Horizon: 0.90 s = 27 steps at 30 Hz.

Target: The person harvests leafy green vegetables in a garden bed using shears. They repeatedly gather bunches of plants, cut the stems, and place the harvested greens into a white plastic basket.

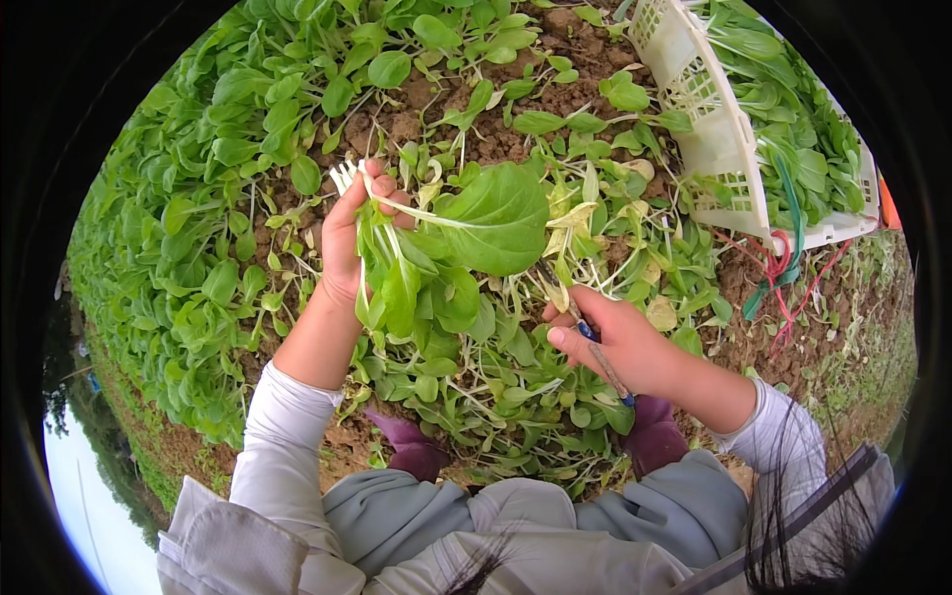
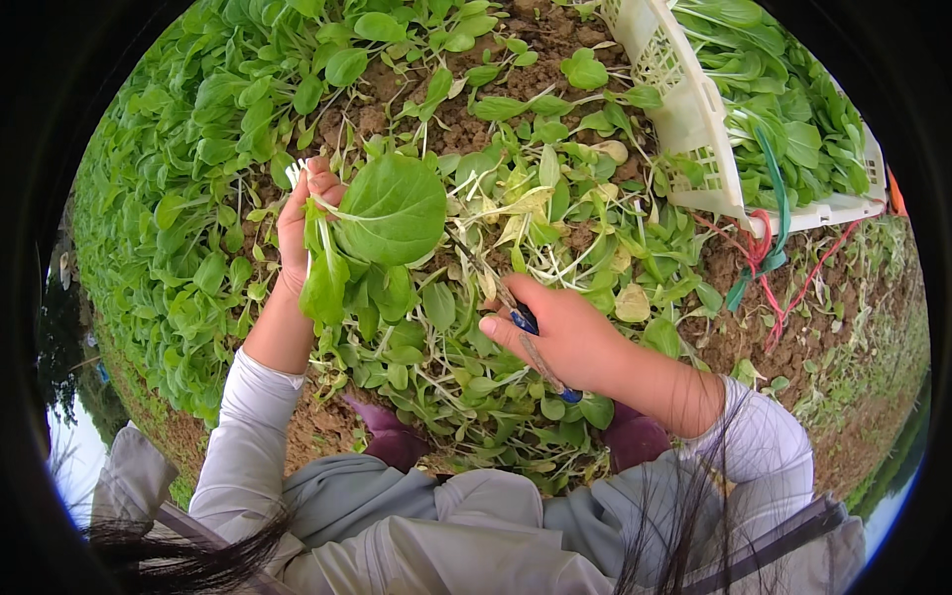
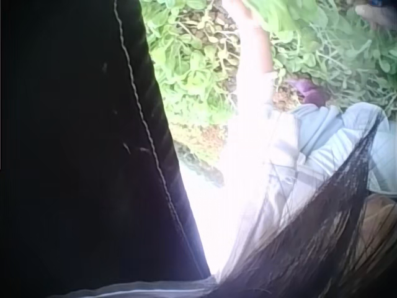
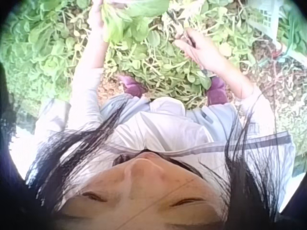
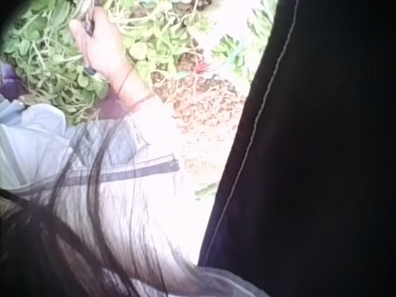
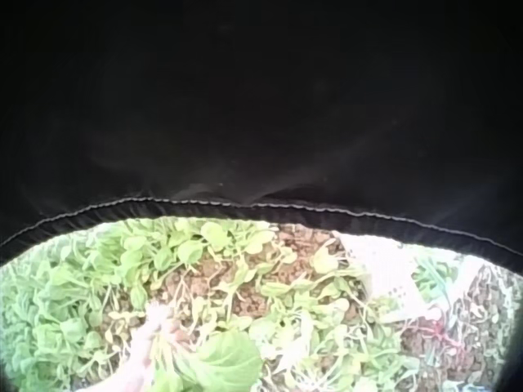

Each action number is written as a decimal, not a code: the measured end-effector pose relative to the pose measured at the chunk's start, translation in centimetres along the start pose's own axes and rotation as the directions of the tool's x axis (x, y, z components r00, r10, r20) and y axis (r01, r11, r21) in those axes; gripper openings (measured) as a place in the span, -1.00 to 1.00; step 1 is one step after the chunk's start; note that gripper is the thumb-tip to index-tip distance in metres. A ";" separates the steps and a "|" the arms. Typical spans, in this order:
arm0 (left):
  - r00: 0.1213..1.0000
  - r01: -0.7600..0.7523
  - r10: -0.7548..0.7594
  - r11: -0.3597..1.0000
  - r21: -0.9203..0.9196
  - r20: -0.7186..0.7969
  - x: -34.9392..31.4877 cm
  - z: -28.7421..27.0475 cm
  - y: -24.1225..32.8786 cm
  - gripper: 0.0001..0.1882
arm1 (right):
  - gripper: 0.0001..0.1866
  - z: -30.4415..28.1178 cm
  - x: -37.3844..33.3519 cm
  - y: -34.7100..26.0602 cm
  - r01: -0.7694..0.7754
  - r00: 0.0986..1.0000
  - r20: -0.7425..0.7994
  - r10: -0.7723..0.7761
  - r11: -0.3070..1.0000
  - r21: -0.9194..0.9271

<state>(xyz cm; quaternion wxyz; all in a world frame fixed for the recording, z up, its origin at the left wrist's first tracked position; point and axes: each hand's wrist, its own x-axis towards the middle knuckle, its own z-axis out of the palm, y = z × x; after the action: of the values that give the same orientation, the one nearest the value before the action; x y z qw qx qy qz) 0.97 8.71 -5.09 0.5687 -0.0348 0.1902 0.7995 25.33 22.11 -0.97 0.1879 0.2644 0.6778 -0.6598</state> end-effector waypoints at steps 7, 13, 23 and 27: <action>0.999 0.022 -0.019 0.998 -0.058 0.045 0.6 0.1 -0.5 -0.86 | -0.60 -0.1 -0.1 -0.6 0.092 0.987 -0.106 -0.121 0.966 -0.242; 0.979 -0.050 0.029 0.994 -0.098 -0.200 1.4 -0.2 -0.5 -0.87 | -0.58 -0.3 0.2 -0.4 0.035 0.999 0.044 -0.029 0.988 -0.148; 0.900 -0.079 0.117 0.991 0.106 -0.420 1.6 -1.3 -0.2 -0.84 | -0.59 -0.3 0.4 -0.5 0.031 0.999 -0.004 -0.032 0.998 -0.050; 0.850 -0.119 0.157 0.987 0.106 -0.504 1.8 0.1 -0.7 -0.79 | -0.66 -0.3 0.6 -0.5 0.022 1.000 -0.002 -0.022 0.999 -0.040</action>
<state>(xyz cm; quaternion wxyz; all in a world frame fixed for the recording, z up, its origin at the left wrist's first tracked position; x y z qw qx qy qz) 0.98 10.56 -5.65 0.4400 -0.2114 0.3638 0.7933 24.60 22.43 -0.88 0.1853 0.2539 0.6940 -0.6477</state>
